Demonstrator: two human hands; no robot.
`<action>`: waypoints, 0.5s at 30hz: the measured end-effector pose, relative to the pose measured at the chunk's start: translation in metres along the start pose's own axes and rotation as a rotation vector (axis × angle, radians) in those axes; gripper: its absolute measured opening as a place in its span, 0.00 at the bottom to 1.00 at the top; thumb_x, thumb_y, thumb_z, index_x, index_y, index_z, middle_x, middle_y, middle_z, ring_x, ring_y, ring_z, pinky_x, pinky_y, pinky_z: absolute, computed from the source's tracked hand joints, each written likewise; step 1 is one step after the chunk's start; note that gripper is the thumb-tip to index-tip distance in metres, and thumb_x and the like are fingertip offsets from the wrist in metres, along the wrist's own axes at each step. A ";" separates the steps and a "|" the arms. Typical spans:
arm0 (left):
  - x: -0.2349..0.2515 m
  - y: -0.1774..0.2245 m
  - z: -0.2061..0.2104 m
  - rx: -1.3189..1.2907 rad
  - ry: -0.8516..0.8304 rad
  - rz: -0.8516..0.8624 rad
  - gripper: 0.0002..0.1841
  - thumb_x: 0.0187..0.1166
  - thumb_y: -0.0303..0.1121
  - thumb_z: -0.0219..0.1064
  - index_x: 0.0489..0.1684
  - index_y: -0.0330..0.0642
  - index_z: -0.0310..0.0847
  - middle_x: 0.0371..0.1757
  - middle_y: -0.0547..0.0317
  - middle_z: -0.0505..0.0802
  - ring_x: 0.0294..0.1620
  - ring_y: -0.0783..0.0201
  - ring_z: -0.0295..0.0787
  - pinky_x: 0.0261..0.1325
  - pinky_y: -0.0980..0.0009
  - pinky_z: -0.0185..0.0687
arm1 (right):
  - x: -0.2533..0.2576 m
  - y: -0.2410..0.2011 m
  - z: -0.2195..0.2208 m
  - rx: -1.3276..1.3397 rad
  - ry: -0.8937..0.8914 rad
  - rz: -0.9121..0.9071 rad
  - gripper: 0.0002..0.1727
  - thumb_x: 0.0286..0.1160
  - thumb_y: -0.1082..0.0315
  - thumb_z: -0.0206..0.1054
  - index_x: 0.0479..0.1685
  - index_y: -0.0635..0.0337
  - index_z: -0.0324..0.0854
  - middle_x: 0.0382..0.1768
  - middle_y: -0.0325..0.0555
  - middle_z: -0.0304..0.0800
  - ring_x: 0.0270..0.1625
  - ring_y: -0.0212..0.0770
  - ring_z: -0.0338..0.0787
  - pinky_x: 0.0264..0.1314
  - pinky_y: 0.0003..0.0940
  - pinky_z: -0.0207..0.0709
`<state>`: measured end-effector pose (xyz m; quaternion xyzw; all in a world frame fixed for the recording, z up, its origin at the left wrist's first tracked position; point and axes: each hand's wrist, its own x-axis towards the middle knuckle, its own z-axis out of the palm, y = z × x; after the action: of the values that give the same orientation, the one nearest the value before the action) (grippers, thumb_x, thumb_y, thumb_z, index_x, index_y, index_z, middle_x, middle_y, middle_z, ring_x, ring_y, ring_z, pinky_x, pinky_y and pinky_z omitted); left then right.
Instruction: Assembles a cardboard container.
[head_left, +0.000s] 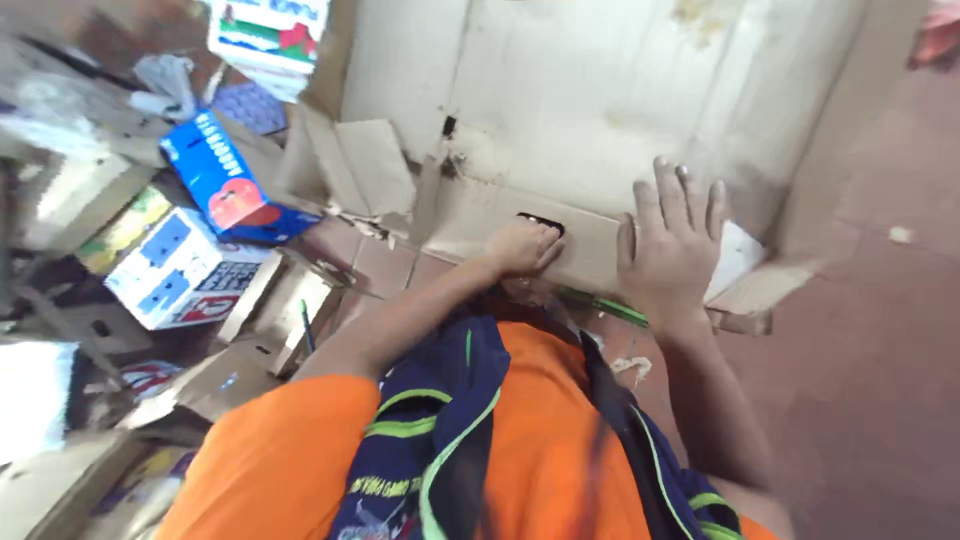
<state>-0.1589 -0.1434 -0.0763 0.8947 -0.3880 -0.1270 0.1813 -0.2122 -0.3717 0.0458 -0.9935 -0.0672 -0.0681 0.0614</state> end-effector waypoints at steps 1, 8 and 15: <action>-0.004 -0.005 0.003 -0.029 0.119 0.066 0.25 0.94 0.45 0.44 0.57 0.36 0.85 0.52 0.44 0.95 0.59 0.46 0.92 0.67 0.45 0.82 | -0.001 -0.004 0.009 -0.015 -0.017 -0.003 0.29 0.91 0.51 0.48 0.83 0.56 0.72 0.92 0.48 0.59 0.94 0.55 0.55 0.93 0.69 0.43; -0.015 -0.022 -0.027 0.237 0.902 -0.320 0.17 0.81 0.37 0.61 0.64 0.52 0.90 0.62 0.61 0.96 0.70 0.55 0.87 0.77 0.49 0.68 | -0.035 0.092 0.078 -0.057 -0.026 0.332 0.47 0.85 0.32 0.42 0.92 0.59 0.56 0.93 0.61 0.51 0.95 0.64 0.48 0.92 0.73 0.32; -0.065 -0.114 -0.150 0.325 0.322 -0.951 0.46 0.81 0.72 0.43 0.93 0.47 0.58 0.95 0.55 0.61 0.94 0.49 0.55 0.91 0.30 0.23 | -0.030 0.104 0.077 -0.125 -0.109 0.181 0.57 0.78 0.21 0.35 0.96 0.59 0.47 0.95 0.58 0.47 0.96 0.62 0.45 0.90 0.78 0.27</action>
<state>-0.0731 0.0113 0.0165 0.9967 0.0786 0.0060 0.0198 -0.2167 -0.4678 -0.0459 -0.9996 0.0240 -0.0124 0.0013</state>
